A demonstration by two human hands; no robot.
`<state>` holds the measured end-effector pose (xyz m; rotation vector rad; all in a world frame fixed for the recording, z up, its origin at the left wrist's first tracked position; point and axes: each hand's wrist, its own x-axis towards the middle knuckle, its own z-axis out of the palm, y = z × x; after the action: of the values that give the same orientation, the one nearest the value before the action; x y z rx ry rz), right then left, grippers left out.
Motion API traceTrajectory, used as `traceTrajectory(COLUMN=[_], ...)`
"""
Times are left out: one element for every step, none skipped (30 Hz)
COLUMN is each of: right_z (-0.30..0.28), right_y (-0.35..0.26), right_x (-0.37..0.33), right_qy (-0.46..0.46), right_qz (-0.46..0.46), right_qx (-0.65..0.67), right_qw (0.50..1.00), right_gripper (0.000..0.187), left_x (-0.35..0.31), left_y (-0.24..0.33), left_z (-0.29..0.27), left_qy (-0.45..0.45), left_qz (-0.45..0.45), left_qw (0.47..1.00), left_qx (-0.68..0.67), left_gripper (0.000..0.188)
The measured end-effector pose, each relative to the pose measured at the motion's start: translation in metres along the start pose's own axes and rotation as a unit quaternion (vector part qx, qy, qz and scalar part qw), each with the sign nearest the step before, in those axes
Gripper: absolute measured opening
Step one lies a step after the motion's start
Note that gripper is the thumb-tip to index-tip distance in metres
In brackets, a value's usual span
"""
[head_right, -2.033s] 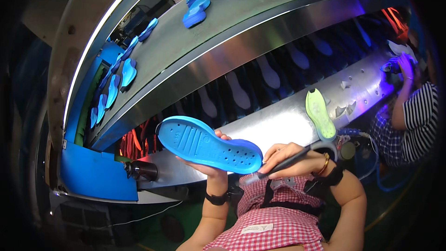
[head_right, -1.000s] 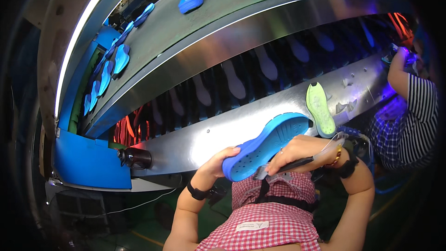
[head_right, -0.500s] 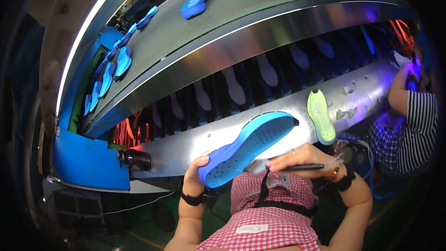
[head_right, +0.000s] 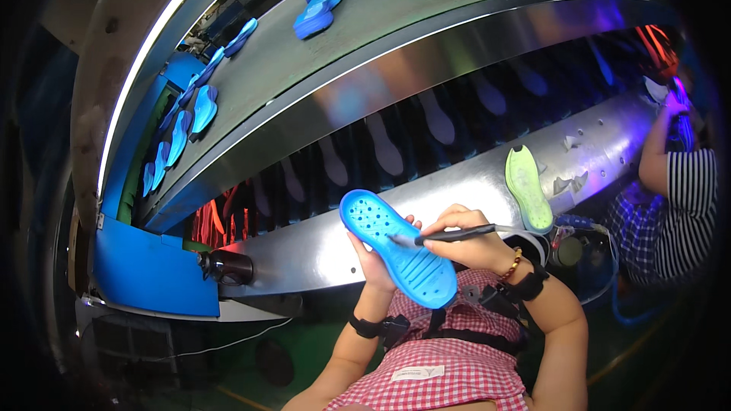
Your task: Applying liquid adhesive to shoe soles using a brush on an assembly line.
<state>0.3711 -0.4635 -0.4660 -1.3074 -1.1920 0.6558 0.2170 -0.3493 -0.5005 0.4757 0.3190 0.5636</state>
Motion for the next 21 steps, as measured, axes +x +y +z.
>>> traceTrajectory(right_z=[0.004, 0.007, 0.011, 0.015, 0.015, 0.013, 0.009, 0.002, -0.004, -0.011, -0.016, -0.013, -0.011, -0.005, 0.000, 0.005, 0.008, 0.007, 0.008, 0.003, -0.005], right_y=[-0.001, -0.004, -0.009, -0.016, -0.022, -0.027, -0.032, -0.034, -0.035, -0.036, -0.037, -0.040, -0.042, -0.045, -0.048, -0.052, -0.053, -0.053, -0.053, -0.050, -0.047], right_x=[0.000, -0.001, -0.003, -0.010, -0.016, -0.021, -0.026, -0.027, -0.024, -0.019, -0.014, -0.009, -0.003, 0.001, 0.004, -0.002, -0.002, -0.004, -0.009, -0.009, -0.010], right_qy=[0.037, 0.003, -0.027, -0.040, -0.065, -0.089, -0.115, -0.154, -0.159, -0.171, -0.160, -0.062, 0.007, -0.013, -0.034, -0.048, -0.076, -0.123, -0.105, -0.099, -0.082], right_qz=[-0.027, -0.071, -0.095, -0.142, -0.210, -0.234, -0.276, -0.266, -0.235, -0.201, -0.188, -0.156, -0.142, -0.142, -0.105, -0.154, -0.195, -0.215, -0.176, -0.136, -0.102], right_qx=[-0.023, -0.050, -0.080, -0.145, -0.193, -0.200, -0.207, -0.157, -0.159, -0.092, -0.002, -0.020, -0.088, -0.058, -0.037, -0.053, -0.080, -0.040, -0.031, -0.006, 0.030], right_qw=[0.999, 0.996, 0.992, 0.978, 0.956, 0.947, 0.932, 0.938, 0.946, 0.960, 0.969, 0.986, 0.986, 0.988, 0.993, 0.985, 0.974, 0.968, 0.978, 0.986, 0.991], right_gripper=[0.021, 0.020, 0.019, 0.019, 0.020, 0.021, 0.021, 0.019, 0.019, 0.018, 0.018, 0.019, 0.021, 0.021, 0.021, 0.021, 0.020, 0.020, 0.020, 0.020, 0.020], left_x=[0.001, 0.002, 0.004, 0.006, 0.006, 0.005, 0.004, 0.002, 0.000, 0.000, 0.000, 0.001, 0.003, 0.006, 0.009, 0.011, 0.014, 0.016, 0.017, 0.017, 0.017], left_y=[-0.001, -0.002, -0.001, 0.003, 0.008, 0.013, 0.018, 0.021, 0.021, 0.021, 0.018, 0.013, 0.008, 0.006, 0.005, 0.005, 0.007, 0.011, 0.015, 0.018, 0.021], left_z=[0.003, 0.004, 0.005, 0.004, 0.002, 0.001, 0.000, 0.000, 0.000, 0.002, 0.005, 0.008, 0.012, 0.016, 0.020, 0.023, 0.025, 0.026, 0.027, 0.028, 0.028], left_qy=[0.063, 0.092, 0.084, 0.072, 0.096, 0.060, 0.062, 0.031, -0.002, -0.052, -0.034, -0.046, -0.050, -0.044, -0.052, -0.071, -0.074, -0.062, -0.066, -0.030, 0.036], left_qz=[0.009, 0.006, 0.031, 0.064, 0.087, 0.121, 0.123, 0.119, 0.123, 0.108, 0.097, 0.092, 0.083, 0.095, 0.106, 0.132, 0.161, 0.172, 0.167, 0.183, 0.194], left_qw=[0.998, 0.996, 0.996, 0.995, 0.992, 0.991, 0.990, 0.992, 0.992, 0.993, 0.995, 0.994, 0.994, 0.994, 0.993, 0.988, 0.982, 0.980, 0.981, 0.982, 0.980], left_qx=[0.002, -0.016, 0.012, 0.012, 0.014, 0.007, 0.011, -0.003, -0.019, -0.019, -0.013, -0.035, -0.048, -0.016, -0.021, -0.043, -0.060, -0.071, -0.070, -0.030, -0.002], left_gripper=[0.088, 0.089, 0.089, 0.088, 0.088, 0.087, 0.087, 0.087, 0.087, 0.090, 0.090, 0.090, 0.089, 0.089, 0.089, 0.088, 0.088, 0.088, 0.088, 0.088, 0.088])
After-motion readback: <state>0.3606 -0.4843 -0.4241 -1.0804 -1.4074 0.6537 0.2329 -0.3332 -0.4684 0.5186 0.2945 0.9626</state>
